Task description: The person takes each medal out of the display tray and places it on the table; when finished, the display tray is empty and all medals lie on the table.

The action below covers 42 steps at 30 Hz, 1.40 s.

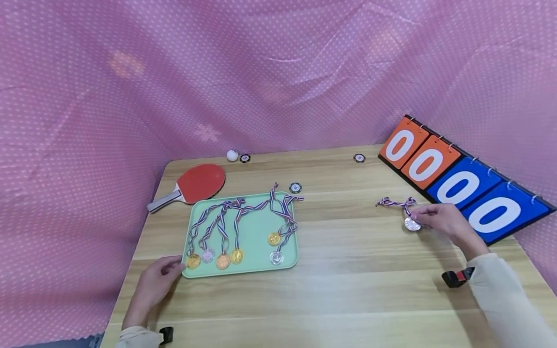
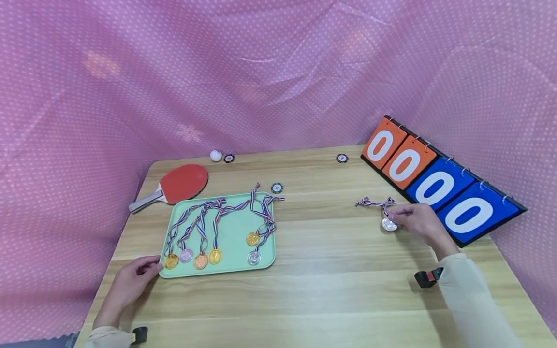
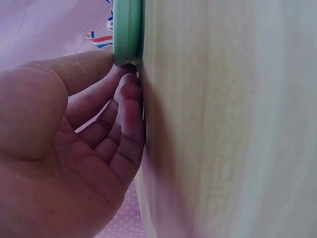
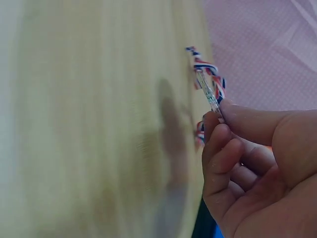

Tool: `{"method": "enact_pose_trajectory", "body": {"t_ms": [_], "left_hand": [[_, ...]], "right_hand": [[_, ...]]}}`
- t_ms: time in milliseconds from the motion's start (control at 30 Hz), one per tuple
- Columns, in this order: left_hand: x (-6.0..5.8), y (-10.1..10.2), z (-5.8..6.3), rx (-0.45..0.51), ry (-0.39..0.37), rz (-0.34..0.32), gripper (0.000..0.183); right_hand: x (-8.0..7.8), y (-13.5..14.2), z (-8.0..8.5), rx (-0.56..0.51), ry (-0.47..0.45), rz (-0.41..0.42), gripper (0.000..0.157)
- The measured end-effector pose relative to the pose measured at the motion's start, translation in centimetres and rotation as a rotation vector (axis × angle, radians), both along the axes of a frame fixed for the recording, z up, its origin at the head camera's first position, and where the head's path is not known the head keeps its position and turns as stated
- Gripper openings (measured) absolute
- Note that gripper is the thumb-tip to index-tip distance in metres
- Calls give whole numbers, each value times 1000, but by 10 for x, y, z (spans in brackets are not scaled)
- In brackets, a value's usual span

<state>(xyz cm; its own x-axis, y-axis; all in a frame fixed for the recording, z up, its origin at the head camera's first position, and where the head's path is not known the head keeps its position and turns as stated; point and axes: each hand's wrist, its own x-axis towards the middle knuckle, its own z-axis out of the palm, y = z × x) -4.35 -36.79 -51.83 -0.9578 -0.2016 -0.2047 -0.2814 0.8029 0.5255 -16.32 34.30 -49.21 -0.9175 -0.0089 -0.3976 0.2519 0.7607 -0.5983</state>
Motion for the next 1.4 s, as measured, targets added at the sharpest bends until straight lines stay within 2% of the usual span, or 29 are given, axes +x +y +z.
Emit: {"method": "enact_pose_trajectory", "body": {"t_ms": [133,267,500,733,867,1033,1133,1200,1300,1400], "left_hand": [[0,0,1,-8,6,-2,42],[-1,0,1,-10,-3,0,41],[-1,1,1,-11,-13,6,42],[-1,2,1,-10,-17,8,42],[-1,2,1,-11,-17,10,42],[0,0,1,-17,-14,10,41],[1,0,0,-13,-20,14,42],[1,0,-1,-5,-28,18,44],[0,0,-3,-1,-37,25,45],[-1,-1,-3,-1,-43,30,46]], "right_hand": [[9,1,-6,42,-47,15,43],[16,1,-9,88,-48,47,34],[23,2,-13,137,59,89,24],[29,3,-21,164,166,78,17],[32,2,-25,161,212,58,18],[34,1,-26,159,226,50,22],[35,1,-24,161,224,54,24],[37,0,-20,163,233,22,29],[39,-8,-8,162,286,-44,34],[39,-33,10,131,386,-75,31]]}}
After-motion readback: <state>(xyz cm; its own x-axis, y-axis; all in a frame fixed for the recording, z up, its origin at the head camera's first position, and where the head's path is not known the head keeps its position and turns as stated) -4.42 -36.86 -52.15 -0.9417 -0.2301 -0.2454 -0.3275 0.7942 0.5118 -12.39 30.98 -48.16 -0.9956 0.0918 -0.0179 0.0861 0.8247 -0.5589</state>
